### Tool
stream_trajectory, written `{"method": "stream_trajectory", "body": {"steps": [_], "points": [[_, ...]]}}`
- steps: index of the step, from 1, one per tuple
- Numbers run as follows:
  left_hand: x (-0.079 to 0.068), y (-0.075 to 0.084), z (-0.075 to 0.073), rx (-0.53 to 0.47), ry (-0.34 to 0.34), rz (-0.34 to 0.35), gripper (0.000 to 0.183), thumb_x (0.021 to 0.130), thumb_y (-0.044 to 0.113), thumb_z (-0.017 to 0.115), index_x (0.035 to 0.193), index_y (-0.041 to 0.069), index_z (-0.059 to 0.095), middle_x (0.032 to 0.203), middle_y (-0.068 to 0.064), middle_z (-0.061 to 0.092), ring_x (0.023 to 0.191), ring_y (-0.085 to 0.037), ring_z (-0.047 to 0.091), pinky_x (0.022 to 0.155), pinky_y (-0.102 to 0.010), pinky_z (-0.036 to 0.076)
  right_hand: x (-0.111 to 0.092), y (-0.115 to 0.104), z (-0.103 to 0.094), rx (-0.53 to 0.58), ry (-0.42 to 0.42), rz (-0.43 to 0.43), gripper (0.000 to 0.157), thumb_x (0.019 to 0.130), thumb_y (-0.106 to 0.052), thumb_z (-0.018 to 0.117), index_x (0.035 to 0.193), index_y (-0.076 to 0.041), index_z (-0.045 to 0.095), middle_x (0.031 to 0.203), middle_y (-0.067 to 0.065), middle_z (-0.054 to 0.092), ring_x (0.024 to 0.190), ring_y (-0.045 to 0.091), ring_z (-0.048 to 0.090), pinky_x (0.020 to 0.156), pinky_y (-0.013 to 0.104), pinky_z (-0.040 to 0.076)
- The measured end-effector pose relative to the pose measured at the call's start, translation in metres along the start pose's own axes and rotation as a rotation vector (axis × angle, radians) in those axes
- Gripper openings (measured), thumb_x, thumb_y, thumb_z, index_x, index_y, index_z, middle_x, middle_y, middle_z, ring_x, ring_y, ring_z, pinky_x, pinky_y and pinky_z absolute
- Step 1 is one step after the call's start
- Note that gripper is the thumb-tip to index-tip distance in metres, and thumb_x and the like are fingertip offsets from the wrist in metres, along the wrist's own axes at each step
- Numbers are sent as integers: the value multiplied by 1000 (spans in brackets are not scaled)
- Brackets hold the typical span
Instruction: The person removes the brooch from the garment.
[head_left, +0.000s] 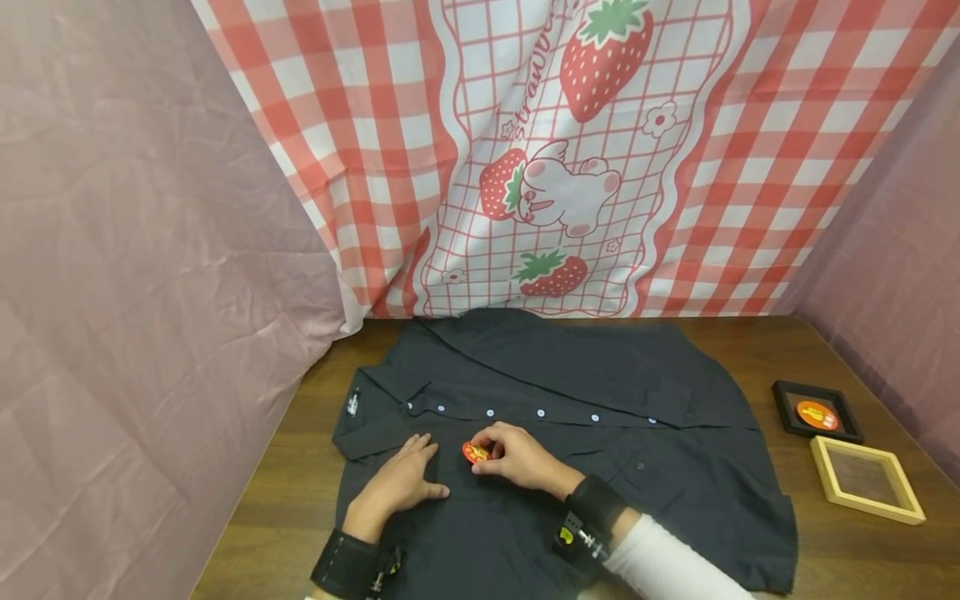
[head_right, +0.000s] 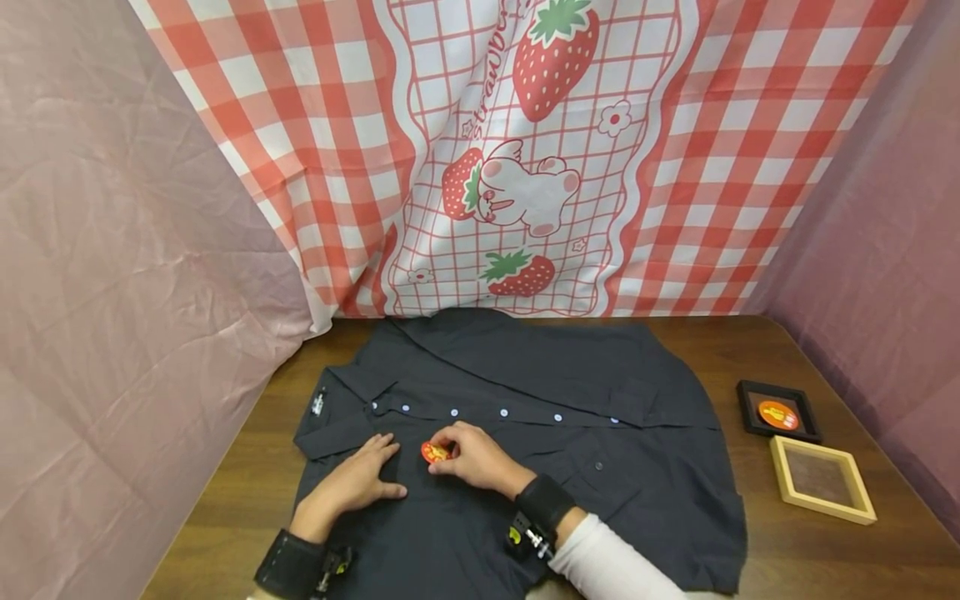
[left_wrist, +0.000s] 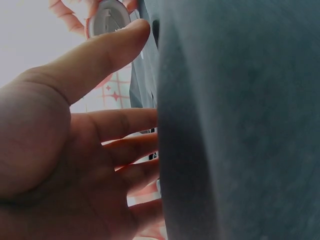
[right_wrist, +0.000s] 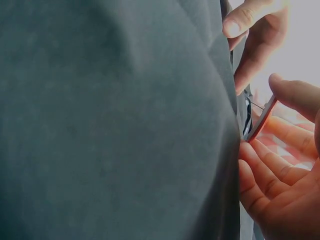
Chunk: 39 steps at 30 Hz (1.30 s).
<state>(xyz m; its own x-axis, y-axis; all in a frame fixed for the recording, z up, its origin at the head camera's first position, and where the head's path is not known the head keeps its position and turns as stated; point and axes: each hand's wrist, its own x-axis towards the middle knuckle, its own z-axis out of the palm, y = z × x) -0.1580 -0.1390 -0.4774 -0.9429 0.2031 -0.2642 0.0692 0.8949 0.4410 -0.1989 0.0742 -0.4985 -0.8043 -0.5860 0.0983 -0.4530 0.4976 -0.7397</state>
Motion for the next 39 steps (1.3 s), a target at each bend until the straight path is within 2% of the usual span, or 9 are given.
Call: {"method": "stream_trajectory", "body": {"steps": [3, 10, 19, 33, 39], "points": [[0, -1, 0, -9, 17, 19, 70, 80, 30, 79, 134, -5, 53, 149, -23, 44, 144, -40, 32, 115, -56, 31, 1, 1, 0, 8, 9, -5, 32, 81, -24, 79, 108, -10, 70, 98, 1, 63, 75, 5, 53, 66, 19, 45], [-1, -3, -1, -26, 122, 124, 55, 85, 28, 74, 128, -3, 59, 138, -21, 55, 132, -39, 48, 110, -54, 37, 2, 1, 0, 54, 20, -26, 31, 80, -23, 80, 106, -8, 70, 99, 4, 65, 75, 4, 55, 67, 18, 47], [3, 1, -3, -63, 161, 159, 44, 89, 25, 70, 127, 4, 62, 131, -15, 62, 126, -35, 55, 107, -53, 41, 2, -2, -3, 91, 29, -49, 29, 81, -21, 79, 106, -8, 69, 98, 6, 66, 74, 0, 55, 66, 17, 49], [4, 4, -3, -120, 286, 265, 32, 91, 23, 68, 119, 9, 70, 120, -8, 70, 116, -28, 64, 98, -49, 50, 3, -4, -2, 149, 14, -57, 29, 82, -19, 78, 106, -6, 69, 99, 9, 70, 73, 1, 59, 64, 17, 50], [2, 5, -4, -107, 345, 315, 26, 89, 20, 70, 114, 11, 72, 114, -6, 73, 109, -25, 68, 93, -47, 52, 2, -6, -1, 172, 11, -57, 27, 83, -20, 77, 105, -6, 70, 100, 10, 70, 73, 3, 60, 64, 18, 51]]}}
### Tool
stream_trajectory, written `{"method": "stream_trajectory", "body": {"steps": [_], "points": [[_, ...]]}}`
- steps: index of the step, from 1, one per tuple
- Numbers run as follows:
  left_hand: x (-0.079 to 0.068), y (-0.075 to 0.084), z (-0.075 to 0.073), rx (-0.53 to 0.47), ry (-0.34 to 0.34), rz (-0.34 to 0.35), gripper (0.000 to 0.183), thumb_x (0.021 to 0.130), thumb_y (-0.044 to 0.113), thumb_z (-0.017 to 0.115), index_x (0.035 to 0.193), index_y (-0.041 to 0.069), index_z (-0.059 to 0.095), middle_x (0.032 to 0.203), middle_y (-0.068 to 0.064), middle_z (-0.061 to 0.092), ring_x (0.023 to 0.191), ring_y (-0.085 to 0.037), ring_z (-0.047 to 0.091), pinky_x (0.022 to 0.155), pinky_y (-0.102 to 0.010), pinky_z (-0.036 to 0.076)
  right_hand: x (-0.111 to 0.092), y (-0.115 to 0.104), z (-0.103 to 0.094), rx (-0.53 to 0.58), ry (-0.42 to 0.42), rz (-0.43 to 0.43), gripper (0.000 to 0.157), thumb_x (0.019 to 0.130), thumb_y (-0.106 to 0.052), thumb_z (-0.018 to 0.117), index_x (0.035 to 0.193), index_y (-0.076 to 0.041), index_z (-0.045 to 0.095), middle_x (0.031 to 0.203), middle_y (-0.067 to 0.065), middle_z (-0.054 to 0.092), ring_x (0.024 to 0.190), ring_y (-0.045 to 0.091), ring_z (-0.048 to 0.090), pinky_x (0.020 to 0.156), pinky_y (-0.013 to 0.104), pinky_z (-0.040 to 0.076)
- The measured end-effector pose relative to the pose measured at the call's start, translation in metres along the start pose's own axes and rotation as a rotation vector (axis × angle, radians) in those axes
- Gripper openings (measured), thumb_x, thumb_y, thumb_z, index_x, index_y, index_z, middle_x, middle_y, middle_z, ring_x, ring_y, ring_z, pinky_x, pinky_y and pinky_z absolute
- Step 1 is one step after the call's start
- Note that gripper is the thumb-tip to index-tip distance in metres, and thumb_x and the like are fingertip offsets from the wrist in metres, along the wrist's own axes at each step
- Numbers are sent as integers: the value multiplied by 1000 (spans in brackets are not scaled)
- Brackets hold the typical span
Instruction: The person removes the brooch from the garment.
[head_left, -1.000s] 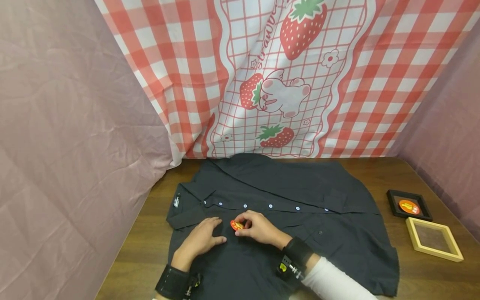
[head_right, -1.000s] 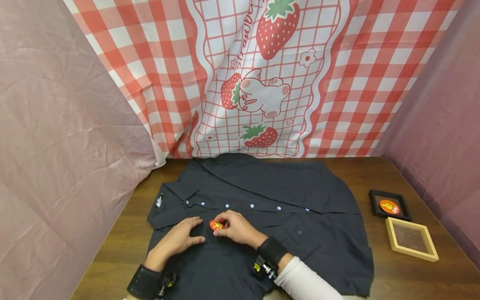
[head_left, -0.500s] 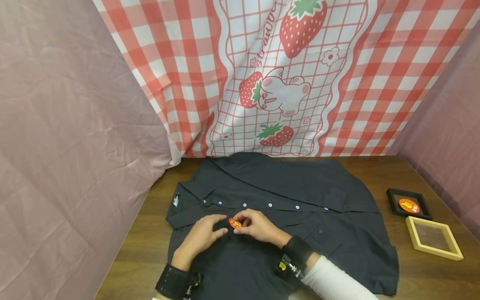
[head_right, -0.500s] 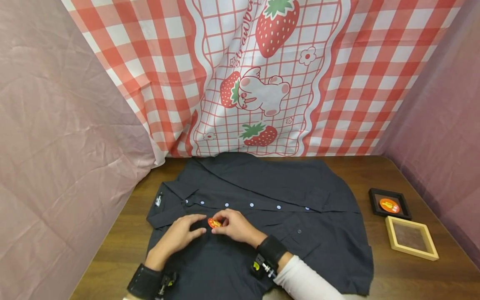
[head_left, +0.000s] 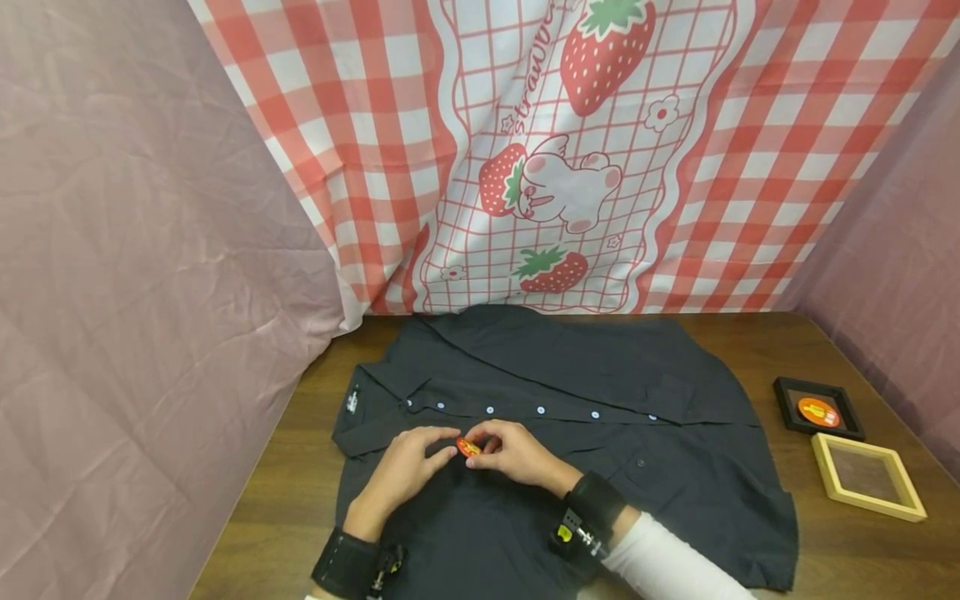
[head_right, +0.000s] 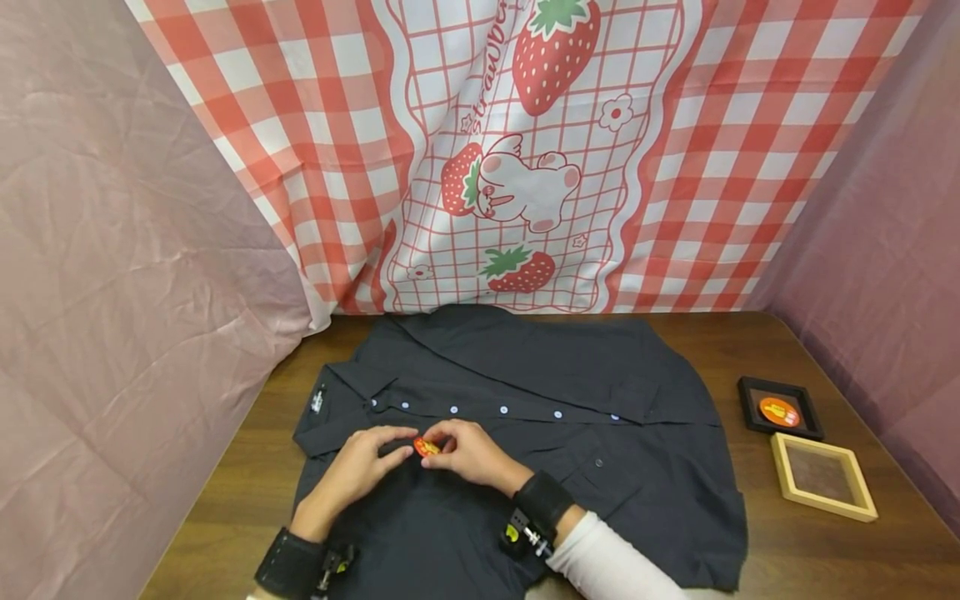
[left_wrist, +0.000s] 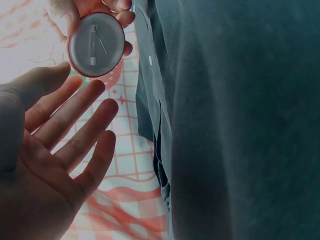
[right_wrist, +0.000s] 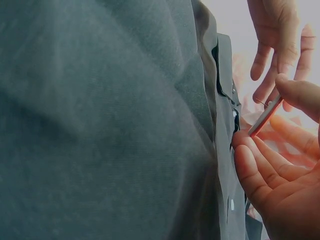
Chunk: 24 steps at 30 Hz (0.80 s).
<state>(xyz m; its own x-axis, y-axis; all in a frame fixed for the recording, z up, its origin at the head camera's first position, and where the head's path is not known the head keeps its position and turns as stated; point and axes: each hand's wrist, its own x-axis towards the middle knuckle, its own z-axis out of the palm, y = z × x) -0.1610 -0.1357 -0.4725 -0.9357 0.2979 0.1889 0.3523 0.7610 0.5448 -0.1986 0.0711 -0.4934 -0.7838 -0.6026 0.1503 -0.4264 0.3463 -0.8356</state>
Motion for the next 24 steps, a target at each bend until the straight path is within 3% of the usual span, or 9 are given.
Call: {"method": "stream_trajectory", "body": {"steps": [11, 24], "points": [[0, 2, -1, -19, 12, -1, 22, 89, 19, 70, 110, 12, 74, 110, -4, 74, 106, -23, 68, 92, -46, 53, 0, -2, 0, 43, 3, 17, 28, 81, -17, 79, 105, -4, 70, 91, 10, 69, 69, 2, 59, 59, 17, 50], [1, 3, 4, -6, 121, 31, 11, 84, 15, 75, 95, 13, 78, 93, 1, 76, 93, -19, 71, 84, -41, 55, -3, -1, -2, 63, 28, 0, 20, 86, -19, 74, 101, -6, 74, 94, 11, 71, 70, 3, 58, 62, 17, 49]]}}
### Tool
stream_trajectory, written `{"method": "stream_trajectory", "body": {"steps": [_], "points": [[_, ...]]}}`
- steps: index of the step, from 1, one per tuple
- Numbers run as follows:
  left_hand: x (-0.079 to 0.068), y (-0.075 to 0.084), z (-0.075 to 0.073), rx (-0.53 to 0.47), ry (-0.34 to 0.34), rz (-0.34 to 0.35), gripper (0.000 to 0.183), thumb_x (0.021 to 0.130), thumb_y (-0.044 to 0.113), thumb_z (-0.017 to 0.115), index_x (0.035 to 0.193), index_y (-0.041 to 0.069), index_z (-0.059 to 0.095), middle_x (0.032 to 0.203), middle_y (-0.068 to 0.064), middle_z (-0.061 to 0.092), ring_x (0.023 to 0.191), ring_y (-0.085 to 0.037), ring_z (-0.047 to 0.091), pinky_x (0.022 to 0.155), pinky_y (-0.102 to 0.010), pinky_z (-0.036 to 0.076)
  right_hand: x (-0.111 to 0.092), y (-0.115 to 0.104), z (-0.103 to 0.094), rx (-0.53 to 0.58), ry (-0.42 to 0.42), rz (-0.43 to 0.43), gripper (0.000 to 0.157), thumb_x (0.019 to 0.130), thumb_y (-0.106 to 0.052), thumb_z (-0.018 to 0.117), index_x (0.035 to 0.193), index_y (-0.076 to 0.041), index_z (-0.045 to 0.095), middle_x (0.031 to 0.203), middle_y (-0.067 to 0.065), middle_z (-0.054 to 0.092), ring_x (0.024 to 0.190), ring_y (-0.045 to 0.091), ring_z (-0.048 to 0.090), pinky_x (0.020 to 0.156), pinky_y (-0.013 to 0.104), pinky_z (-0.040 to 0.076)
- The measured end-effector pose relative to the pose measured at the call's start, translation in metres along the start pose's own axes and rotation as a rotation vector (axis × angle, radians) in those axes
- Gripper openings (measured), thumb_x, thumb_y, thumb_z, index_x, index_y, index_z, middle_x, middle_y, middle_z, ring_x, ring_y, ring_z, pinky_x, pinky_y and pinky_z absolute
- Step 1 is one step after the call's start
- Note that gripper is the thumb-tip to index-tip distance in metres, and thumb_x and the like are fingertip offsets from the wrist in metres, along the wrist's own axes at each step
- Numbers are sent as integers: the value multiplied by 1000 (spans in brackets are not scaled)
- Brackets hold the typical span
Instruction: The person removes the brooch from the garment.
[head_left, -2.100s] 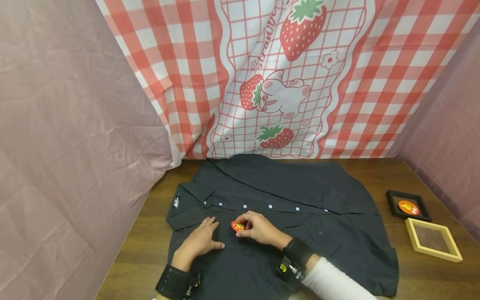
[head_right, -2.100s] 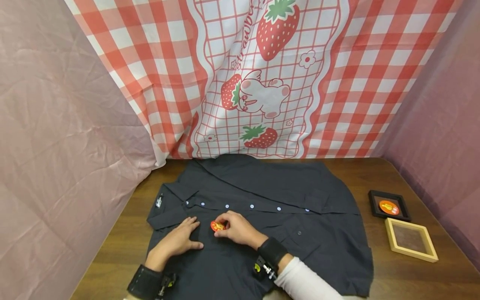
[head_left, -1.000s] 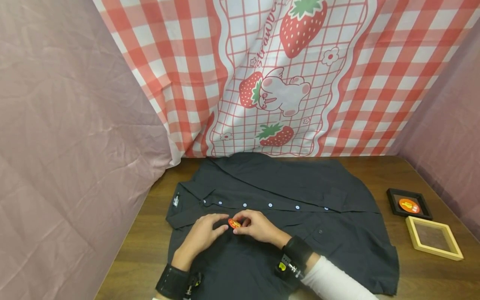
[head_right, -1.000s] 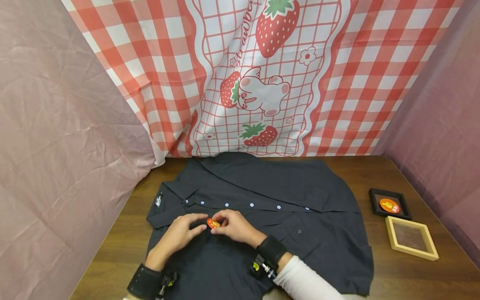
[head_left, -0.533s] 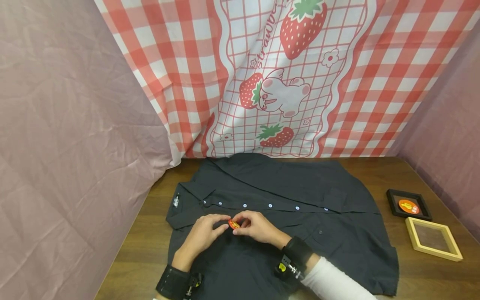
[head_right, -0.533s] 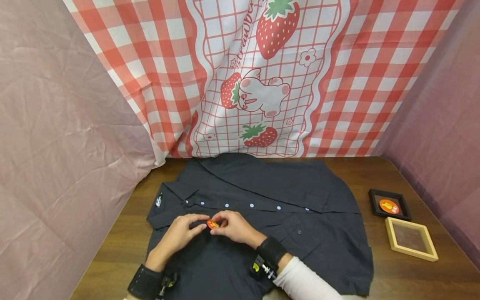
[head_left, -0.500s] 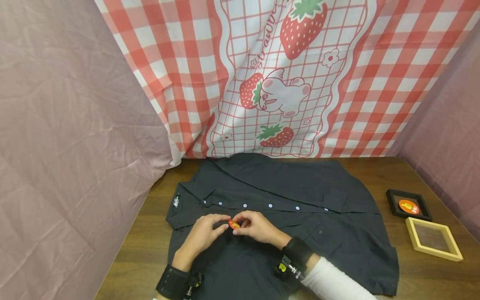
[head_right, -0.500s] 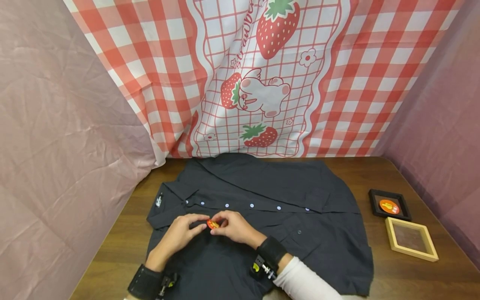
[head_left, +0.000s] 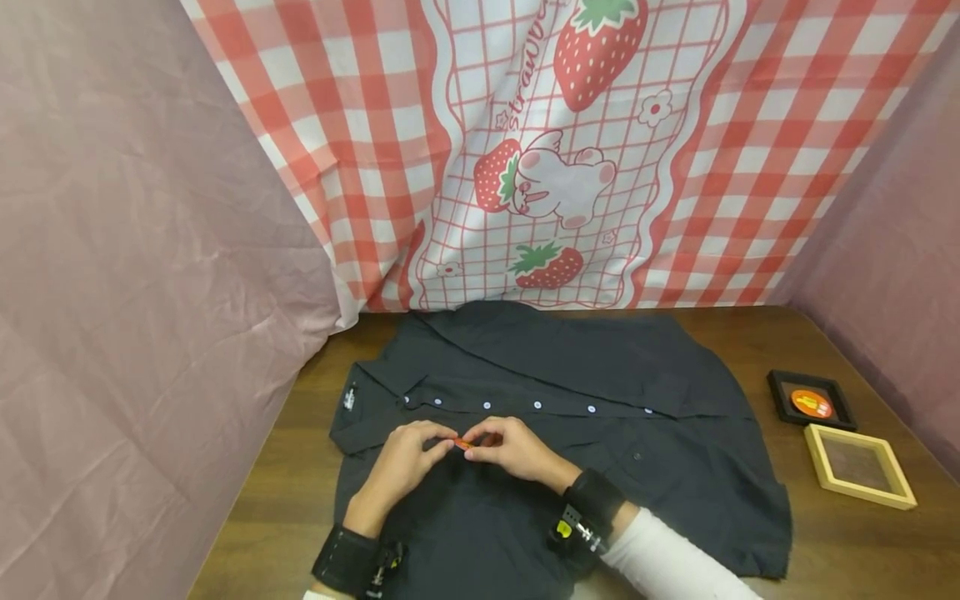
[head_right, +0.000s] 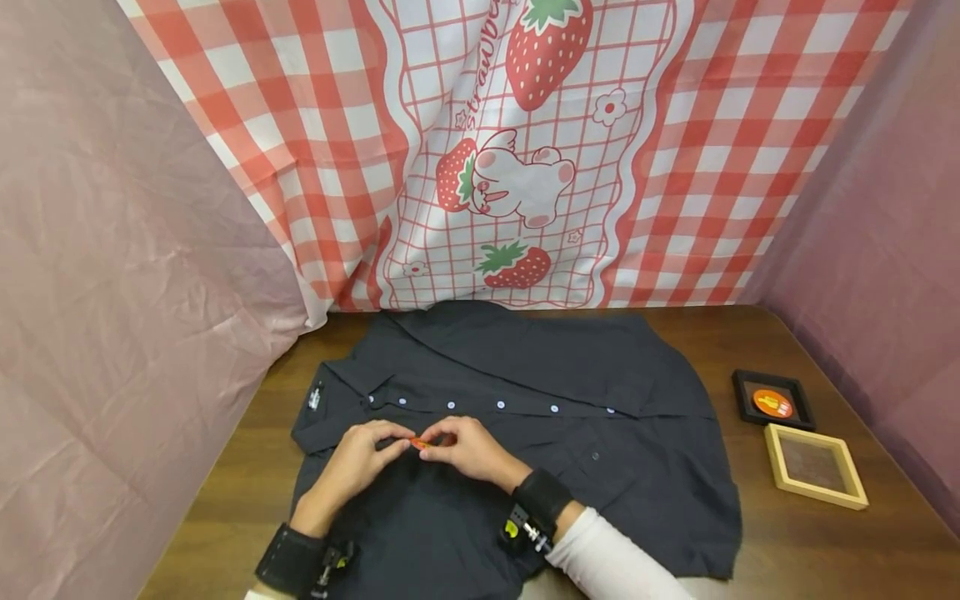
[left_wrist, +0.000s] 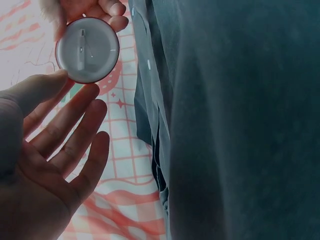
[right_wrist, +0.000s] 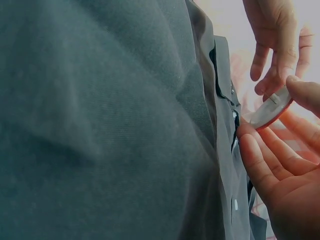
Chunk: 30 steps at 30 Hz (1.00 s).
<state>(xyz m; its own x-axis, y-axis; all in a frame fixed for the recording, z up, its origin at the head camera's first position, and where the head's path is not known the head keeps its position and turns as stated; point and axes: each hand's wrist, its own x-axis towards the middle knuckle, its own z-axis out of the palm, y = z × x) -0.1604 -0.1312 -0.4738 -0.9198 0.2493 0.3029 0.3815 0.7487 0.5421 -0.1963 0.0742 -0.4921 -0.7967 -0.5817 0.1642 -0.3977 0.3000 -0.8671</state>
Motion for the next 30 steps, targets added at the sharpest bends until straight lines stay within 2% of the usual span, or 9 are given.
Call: {"method": "stream_trajectory", "body": {"steps": [9, 17, 30], "points": [[3, 2, -2, -9, 30, -3, 8, 85, 15, 75, 92, 14, 78, 91, 1, 76, 91, -18, 71, 81, -38, 55, 1, -4, -3, 39, 23, 20, 19, 87, -17, 73, 102, -6, 73, 92, 9, 73, 75, 0, 60, 69, 17, 52], [1, 1, -1, -42, 43, -9, 7, 85, 15, 74, 91, 15, 77, 89, 1, 75, 82, -13, 69, 73, -30, 55, 1, -4, 0, 76, 42, 13, 21, 86, -11, 73, 103, 1, 71, 93, 14, 72, 76, -1, 59, 70, 17, 52], [0, 0, -1, -57, 38, -21, 7, 86, 17, 74, 92, 15, 77, 90, 2, 75, 81, -9, 68, 71, -26, 55, 1, -3, 4, 34, 70, 20, 17, 87, -12, 72, 100, -1, 72, 88, 11, 71, 72, -1, 57, 66, 17, 50]]}}
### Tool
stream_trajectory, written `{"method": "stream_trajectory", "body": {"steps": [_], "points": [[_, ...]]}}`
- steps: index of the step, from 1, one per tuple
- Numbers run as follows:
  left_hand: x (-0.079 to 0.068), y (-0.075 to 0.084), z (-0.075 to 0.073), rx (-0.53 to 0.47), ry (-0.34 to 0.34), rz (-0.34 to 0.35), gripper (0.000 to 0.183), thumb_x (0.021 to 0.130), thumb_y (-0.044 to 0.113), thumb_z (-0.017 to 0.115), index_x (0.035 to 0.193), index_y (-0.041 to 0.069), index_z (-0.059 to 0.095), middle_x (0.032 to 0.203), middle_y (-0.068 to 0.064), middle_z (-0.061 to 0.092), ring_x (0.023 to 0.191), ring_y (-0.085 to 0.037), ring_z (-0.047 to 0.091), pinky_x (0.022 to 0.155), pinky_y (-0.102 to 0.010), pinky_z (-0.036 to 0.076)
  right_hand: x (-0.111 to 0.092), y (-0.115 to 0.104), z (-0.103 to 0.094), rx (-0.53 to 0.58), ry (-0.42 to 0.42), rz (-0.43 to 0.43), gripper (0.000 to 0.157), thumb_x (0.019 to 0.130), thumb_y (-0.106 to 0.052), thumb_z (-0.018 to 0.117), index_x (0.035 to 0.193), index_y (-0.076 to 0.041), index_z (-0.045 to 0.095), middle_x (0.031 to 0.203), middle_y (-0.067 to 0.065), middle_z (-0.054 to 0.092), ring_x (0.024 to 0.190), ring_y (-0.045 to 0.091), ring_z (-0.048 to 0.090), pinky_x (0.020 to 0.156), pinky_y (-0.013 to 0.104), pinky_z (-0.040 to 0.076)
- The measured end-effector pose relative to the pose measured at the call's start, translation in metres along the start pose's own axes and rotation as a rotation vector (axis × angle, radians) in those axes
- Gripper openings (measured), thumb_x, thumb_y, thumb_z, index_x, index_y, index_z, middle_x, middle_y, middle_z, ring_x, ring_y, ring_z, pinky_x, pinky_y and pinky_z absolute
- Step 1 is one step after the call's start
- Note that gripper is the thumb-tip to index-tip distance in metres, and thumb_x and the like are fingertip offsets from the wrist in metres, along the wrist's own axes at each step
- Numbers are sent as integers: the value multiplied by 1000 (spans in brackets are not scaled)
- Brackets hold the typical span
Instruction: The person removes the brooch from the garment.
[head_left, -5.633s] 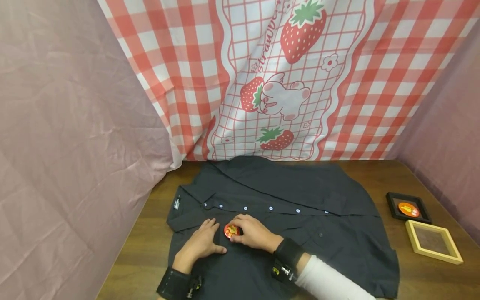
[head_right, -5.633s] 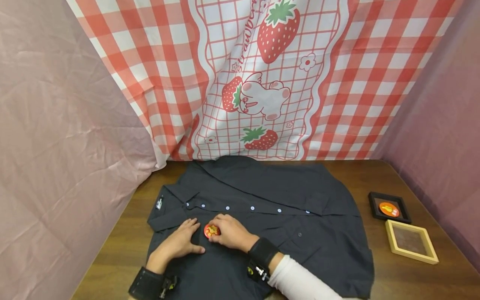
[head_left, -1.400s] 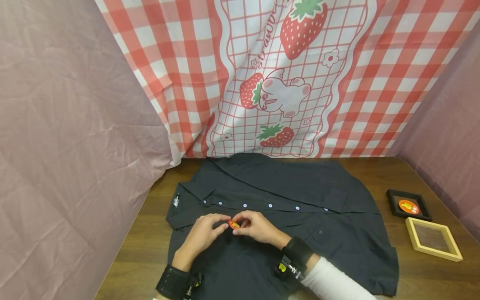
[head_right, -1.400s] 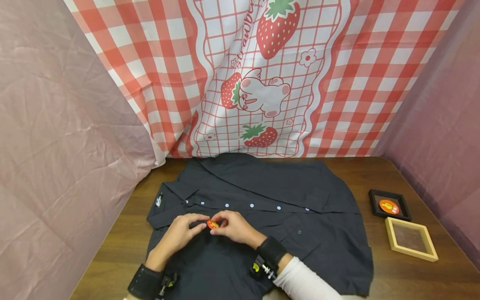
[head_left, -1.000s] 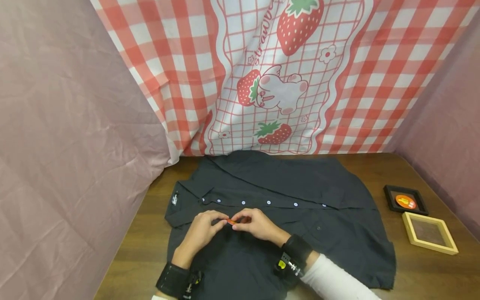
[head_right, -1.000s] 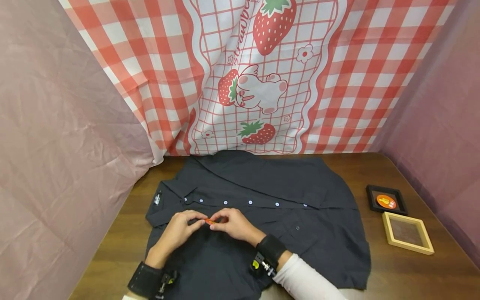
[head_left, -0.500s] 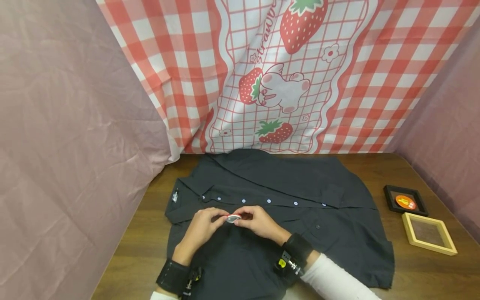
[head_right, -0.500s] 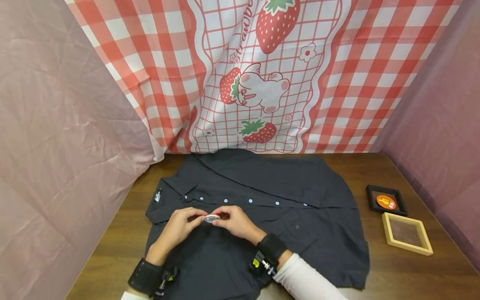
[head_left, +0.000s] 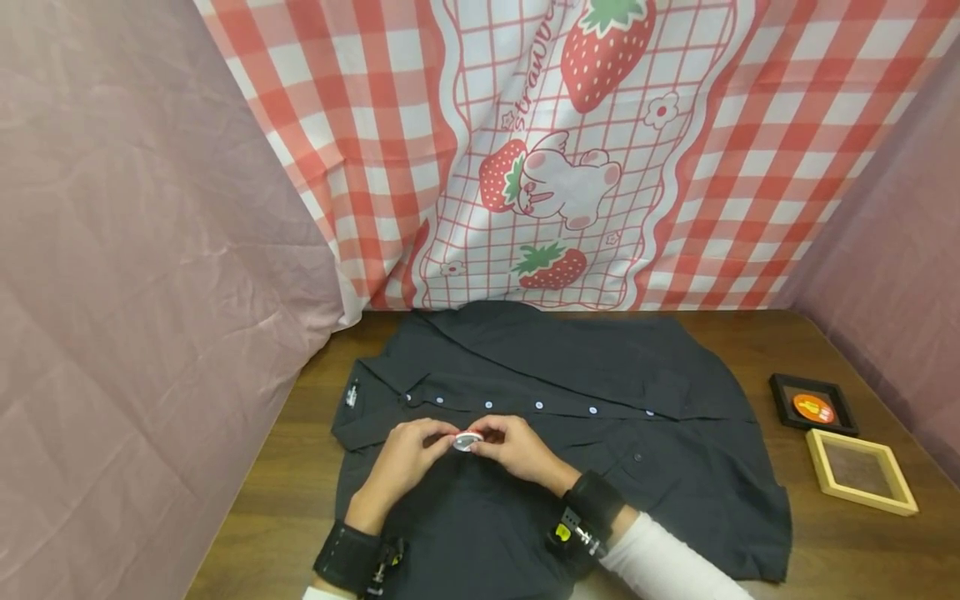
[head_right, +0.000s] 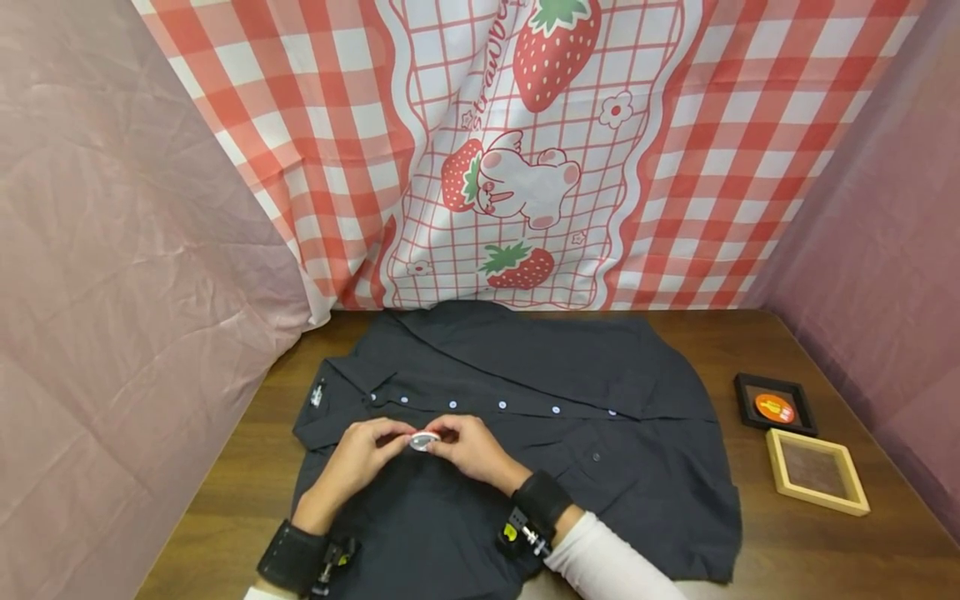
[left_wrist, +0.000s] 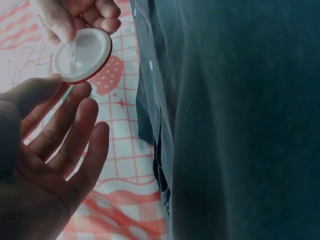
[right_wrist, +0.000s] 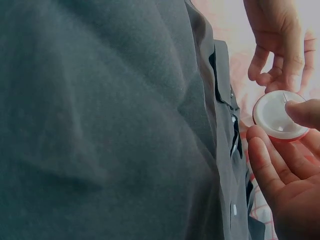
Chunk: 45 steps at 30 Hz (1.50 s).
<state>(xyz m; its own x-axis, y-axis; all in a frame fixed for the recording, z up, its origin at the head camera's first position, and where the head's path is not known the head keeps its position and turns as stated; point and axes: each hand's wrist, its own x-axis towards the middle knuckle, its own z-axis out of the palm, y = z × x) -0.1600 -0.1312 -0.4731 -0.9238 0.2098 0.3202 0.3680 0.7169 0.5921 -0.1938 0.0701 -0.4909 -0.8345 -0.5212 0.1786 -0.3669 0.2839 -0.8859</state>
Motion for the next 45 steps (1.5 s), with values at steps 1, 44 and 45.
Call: {"method": "stream_trajectory", "body": {"steps": [1, 44, 45], "points": [[0, 0, 0, 2, 0, 4, 7, 86, 17, 74, 91, 15, 77, 90, 2, 75, 80, -9, 67, 71, -26, 55, 0, 0, 1, -2, 3, 1, 17, 87, -12, 72, 100, -1, 72, 88, 10, 71, 71, -1, 56, 65, 17, 50], [1, -3, 5, 20, 0, 10, 6, 83, 16, 75, 89, 16, 78, 87, 3, 77, 78, -10, 70, 67, -25, 54, -1, 7, 8, -172, 110, -153, 10, 88, -14, 72, 93, -6, 73, 80, 3, 70, 66, -3, 53, 59, 16, 48], [1, -3, 4, 18, 0, 8, 6, 84, 16, 75, 89, 16, 78, 87, 3, 76, 78, -9, 70, 67, -24, 53, -1, 7, 8, -172, 107, -153, 10, 88, -14, 71, 93, -6, 73, 81, 3, 70, 66, -3, 53, 59, 16, 48]]}}
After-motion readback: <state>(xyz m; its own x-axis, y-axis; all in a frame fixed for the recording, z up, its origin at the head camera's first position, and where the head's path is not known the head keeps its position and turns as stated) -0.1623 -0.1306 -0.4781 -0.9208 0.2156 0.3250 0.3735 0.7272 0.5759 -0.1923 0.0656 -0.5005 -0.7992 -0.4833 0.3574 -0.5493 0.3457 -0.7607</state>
